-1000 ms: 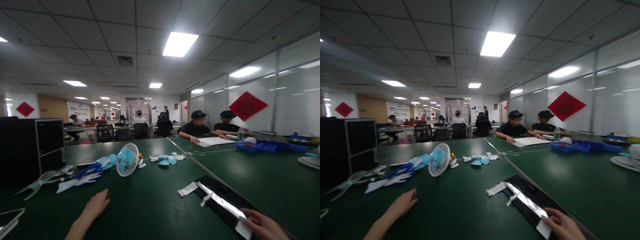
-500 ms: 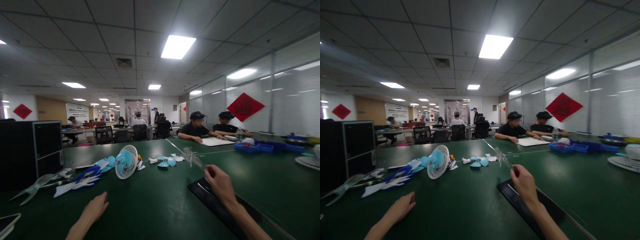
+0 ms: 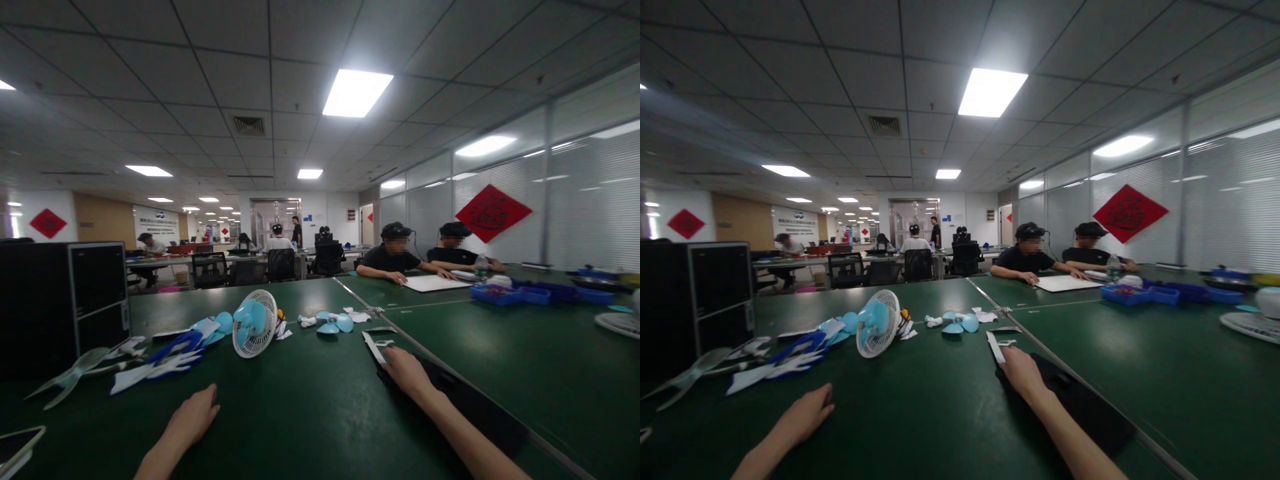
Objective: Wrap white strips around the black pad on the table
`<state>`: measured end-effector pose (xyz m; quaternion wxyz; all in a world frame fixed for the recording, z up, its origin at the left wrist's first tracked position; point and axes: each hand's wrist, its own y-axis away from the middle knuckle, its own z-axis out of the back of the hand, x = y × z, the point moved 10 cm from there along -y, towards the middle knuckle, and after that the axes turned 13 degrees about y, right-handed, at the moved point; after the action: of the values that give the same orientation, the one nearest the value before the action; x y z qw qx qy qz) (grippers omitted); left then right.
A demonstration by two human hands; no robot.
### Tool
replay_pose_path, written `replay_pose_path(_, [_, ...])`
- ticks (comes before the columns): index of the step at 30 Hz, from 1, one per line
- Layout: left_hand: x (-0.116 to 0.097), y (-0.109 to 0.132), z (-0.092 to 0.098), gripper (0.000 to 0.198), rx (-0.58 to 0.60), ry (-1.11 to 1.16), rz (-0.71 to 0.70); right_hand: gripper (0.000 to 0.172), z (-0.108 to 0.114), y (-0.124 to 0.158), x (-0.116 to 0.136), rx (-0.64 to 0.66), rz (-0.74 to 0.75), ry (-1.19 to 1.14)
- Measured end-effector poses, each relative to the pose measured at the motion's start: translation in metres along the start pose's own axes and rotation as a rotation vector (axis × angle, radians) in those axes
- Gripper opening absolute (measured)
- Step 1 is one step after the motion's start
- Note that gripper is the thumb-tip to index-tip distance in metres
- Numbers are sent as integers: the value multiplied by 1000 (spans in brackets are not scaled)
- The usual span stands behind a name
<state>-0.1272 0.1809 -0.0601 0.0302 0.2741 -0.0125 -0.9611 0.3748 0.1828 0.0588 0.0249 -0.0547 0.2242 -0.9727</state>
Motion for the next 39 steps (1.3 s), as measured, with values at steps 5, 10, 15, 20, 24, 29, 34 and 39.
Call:
replay_pose_path(5, [2, 0, 1, 30, -10, 15, -6, 23, 4, 7, -46, 19, -35, 116])
replay_pose_path(10, [2, 1, 1, 36, -19, 16, 15, 25, -2, 28, -116, 54, -188, 222])
replay_pose_path(15, [1, 0, 0, 36, -37, -26, 4, 26, -7, 42, -136, 106, -235, 165])
replay_pose_path(20, [-5, 2, 1, 32, -22, -19, -4, 21, -7, 39, -134, 151, -226, 95])
replay_pose_path(24, [-6, 3, 1, 26, -4, -18, -12, 19, 3, 41, -139, 108, -267, 81])
replay_pose_path(29, [-8, 4, 2, 23, -9, -15, -15, 25, 11, 56, -151, 95, -365, 85])
replay_pose_path(34, [-12, 8, 5, 22, -20, 5, -5, 28, 2, 84, -174, 162, -431, -58])
replay_pose_path(39, [-14, 11, 7, 22, -34, 20, 0, 33, 6, 108, -171, 249, -371, -133])
